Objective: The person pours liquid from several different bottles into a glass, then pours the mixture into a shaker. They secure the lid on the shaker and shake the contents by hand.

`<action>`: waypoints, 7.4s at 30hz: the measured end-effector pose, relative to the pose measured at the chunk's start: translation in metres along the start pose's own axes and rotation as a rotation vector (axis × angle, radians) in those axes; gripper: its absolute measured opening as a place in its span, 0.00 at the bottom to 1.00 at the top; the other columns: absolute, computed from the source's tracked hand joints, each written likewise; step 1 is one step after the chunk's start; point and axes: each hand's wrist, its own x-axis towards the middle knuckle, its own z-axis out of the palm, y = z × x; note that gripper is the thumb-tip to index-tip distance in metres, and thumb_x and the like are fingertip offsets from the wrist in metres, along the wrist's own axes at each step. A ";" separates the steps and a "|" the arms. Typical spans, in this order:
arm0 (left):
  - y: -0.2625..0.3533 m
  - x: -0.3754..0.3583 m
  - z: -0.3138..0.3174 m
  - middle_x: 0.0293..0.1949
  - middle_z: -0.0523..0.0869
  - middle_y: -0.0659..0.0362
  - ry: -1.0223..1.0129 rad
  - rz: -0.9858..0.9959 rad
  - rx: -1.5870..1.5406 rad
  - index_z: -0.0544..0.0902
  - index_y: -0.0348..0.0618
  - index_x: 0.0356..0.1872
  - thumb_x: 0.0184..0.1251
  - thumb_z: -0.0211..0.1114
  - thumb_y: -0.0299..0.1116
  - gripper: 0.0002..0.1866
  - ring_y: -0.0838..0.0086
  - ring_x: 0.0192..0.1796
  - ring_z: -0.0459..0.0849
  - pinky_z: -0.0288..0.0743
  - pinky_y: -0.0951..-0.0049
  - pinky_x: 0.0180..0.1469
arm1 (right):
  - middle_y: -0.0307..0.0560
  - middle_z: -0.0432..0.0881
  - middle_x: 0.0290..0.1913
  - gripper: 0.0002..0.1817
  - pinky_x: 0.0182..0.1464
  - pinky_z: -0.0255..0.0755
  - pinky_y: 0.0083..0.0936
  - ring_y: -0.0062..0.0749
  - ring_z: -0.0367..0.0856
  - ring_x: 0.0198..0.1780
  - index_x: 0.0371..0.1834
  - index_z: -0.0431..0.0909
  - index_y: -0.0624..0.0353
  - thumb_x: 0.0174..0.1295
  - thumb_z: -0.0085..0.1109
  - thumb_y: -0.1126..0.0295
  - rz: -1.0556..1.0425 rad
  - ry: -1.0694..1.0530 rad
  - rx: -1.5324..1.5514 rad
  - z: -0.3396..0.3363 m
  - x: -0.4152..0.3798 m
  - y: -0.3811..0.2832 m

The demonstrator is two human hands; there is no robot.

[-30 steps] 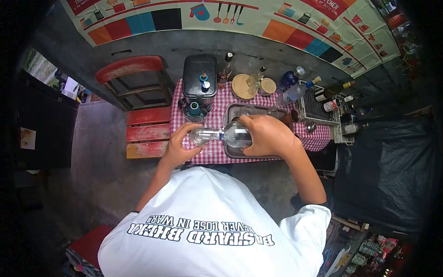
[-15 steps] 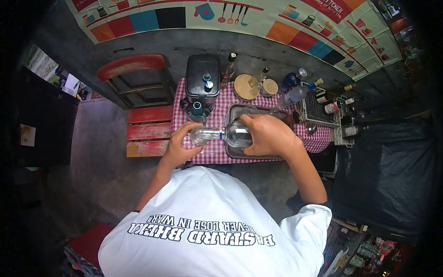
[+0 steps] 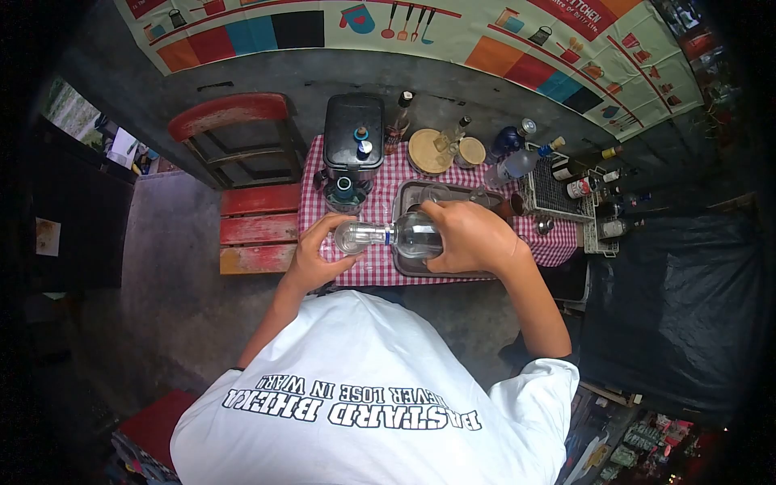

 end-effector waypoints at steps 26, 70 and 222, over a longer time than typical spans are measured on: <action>-0.002 -0.042 -0.039 0.49 0.84 0.54 0.149 -0.183 0.136 0.80 0.37 0.53 0.49 0.79 0.26 0.27 0.69 0.52 0.84 0.75 0.70 0.56 | 0.50 0.79 0.42 0.29 0.53 0.72 0.40 0.49 0.76 0.49 0.44 0.79 0.61 0.36 0.77 0.63 0.006 0.396 0.496 0.245 0.086 0.039; -0.033 0.012 0.153 0.50 0.83 0.54 0.093 -0.378 0.085 0.79 0.38 0.57 0.52 0.76 0.26 0.28 0.68 0.51 0.83 0.76 0.69 0.53 | 0.65 0.74 0.64 0.37 0.65 0.69 0.38 0.52 0.75 0.65 0.68 0.67 0.66 0.59 0.65 0.57 0.313 -0.275 0.566 0.357 -0.105 0.196; 0.042 0.046 0.175 0.49 0.82 0.57 0.038 -0.178 0.089 0.78 0.40 0.58 0.49 0.76 0.24 0.31 0.72 0.54 0.82 0.74 0.71 0.59 | 0.59 0.83 0.34 0.34 0.41 0.76 0.43 0.56 0.84 0.38 0.48 0.76 0.64 0.42 0.73 0.52 -0.154 -0.003 0.085 -0.035 -0.111 0.166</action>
